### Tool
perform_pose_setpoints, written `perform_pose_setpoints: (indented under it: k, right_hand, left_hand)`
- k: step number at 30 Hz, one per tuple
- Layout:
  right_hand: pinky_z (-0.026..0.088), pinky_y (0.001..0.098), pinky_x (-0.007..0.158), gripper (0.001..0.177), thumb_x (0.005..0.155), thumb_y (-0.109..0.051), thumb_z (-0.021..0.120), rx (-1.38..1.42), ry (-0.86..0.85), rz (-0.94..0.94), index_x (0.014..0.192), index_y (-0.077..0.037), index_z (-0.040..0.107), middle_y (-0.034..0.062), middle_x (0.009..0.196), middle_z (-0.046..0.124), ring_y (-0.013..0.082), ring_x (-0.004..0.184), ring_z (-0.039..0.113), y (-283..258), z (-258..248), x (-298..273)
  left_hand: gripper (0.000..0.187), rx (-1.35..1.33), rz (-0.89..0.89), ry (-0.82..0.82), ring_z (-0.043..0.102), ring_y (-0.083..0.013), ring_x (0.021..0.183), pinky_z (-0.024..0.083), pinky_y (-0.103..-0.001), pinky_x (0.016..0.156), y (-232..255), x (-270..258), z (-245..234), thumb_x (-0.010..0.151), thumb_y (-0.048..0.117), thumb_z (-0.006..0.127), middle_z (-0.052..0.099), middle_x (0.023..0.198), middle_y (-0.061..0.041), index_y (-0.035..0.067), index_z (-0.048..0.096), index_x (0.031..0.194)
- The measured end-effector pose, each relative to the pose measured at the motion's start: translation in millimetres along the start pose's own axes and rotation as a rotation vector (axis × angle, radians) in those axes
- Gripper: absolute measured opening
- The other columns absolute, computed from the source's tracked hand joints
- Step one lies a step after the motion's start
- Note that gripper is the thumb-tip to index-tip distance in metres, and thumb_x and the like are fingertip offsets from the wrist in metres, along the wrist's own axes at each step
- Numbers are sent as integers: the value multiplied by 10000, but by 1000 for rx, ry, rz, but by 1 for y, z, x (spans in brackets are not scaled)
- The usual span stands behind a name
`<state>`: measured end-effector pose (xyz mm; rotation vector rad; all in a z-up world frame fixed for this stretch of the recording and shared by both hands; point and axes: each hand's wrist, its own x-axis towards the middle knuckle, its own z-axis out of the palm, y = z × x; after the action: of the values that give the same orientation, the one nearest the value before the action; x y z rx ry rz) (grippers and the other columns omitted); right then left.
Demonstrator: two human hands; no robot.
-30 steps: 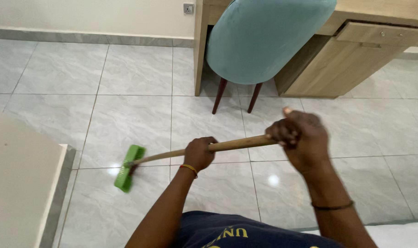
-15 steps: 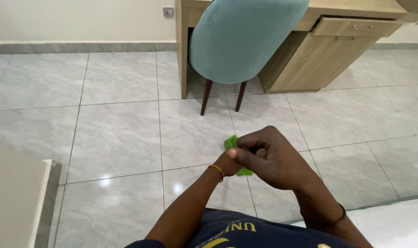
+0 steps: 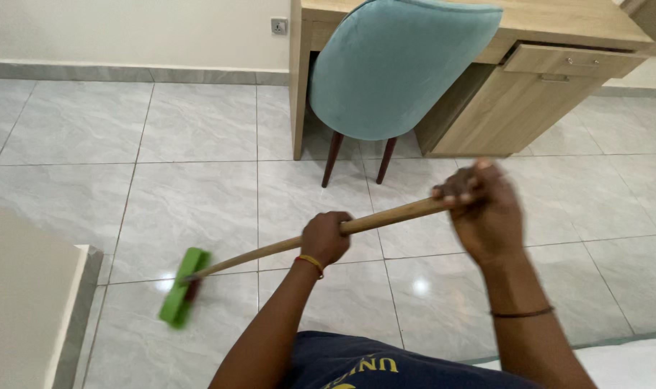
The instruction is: The person sweeps the tiled floor around the base of a bed and under a desk using a broom.
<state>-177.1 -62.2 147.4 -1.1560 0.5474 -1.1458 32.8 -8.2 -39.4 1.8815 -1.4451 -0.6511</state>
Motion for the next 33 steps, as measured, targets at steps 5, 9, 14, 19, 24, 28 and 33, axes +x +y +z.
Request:
perform_pose_setpoints:
  k: [5, 9, 14, 19, 24, 28, 33]
  right_hand:
    - [508, 482, 1032, 434, 1054, -282, 473, -176, 148, 435, 649, -127, 475, 15, 588, 476, 223, 680, 626, 90, 47, -41]
    - [540, 485, 976, 414, 1057, -189, 513, -5, -35, 429, 652, -109, 487, 15, 600, 440, 207, 653, 533, 98, 52, -42]
    - [545, 486, 767, 507, 1034, -208, 553, -176, -78, 243, 542, -149, 447, 16, 498, 385, 213, 475, 460, 15, 41, -10]
    - [510, 425, 494, 516, 1078, -242, 382, -213, -111, 3, 570, -171, 432, -18, 452, 339, 174, 355, 410, -97, 55, -16]
    - [406, 349, 405, 471, 1049, -210, 545, -569, -140, -131, 591, -99, 526, 53, 468, 458, 157, 362, 408, -83, 68, -33]
    - [313, 301, 417, 514, 1047, -257, 602, -687, -96, -88, 565, -112, 497, 31, 468, 449, 128, 409, 368, -78, 68, -55]
    - [486, 336, 486, 504, 1024, -324, 589, -633, -119, -230, 562, -177, 454, -10, 453, 411, 106, 374, 427, -110, 60, -57]
  left_hand:
    - [173, 283, -264, -1, 722, -302, 831, 539, -457, 846, -109, -51, -7, 785, 134, 715, 763, 823, -78, 202, 784, 928]
    - [92, 295, -307, 65, 718, -285, 799, 537, -428, 818, -118, -66, -21, 877, 168, 686, 755, 776, -81, 190, 761, 927]
    - [104, -19, 116, 305, 713, -335, 740, 560, -450, 667, -51, -55, -20, 848, 79, 685, 755, 817, -107, 136, 756, 898]
    - [160, -354, 358, 166, 723, -327, 739, 553, -421, 636, 45, -38, 8, 852, 33, 661, 745, 820, -109, 108, 714, 982]
    - [145, -481, 399, -106, 683, -340, 733, 541, -417, 669, 69, -15, 45, 877, 42, 647, 721, 825, -146, 99, 708, 996]
    - [106, -425, 435, -216, 669, -337, 770, 537, -427, 694, 67, -17, 53, 882, 100, 674, 721, 845, -146, 94, 699, 985]
    - [111, -284, 352, -250, 695, -319, 738, 542, -438, 687, 78, -26, 24, 907, 157, 649, 741, 818, -106, 143, 731, 980]
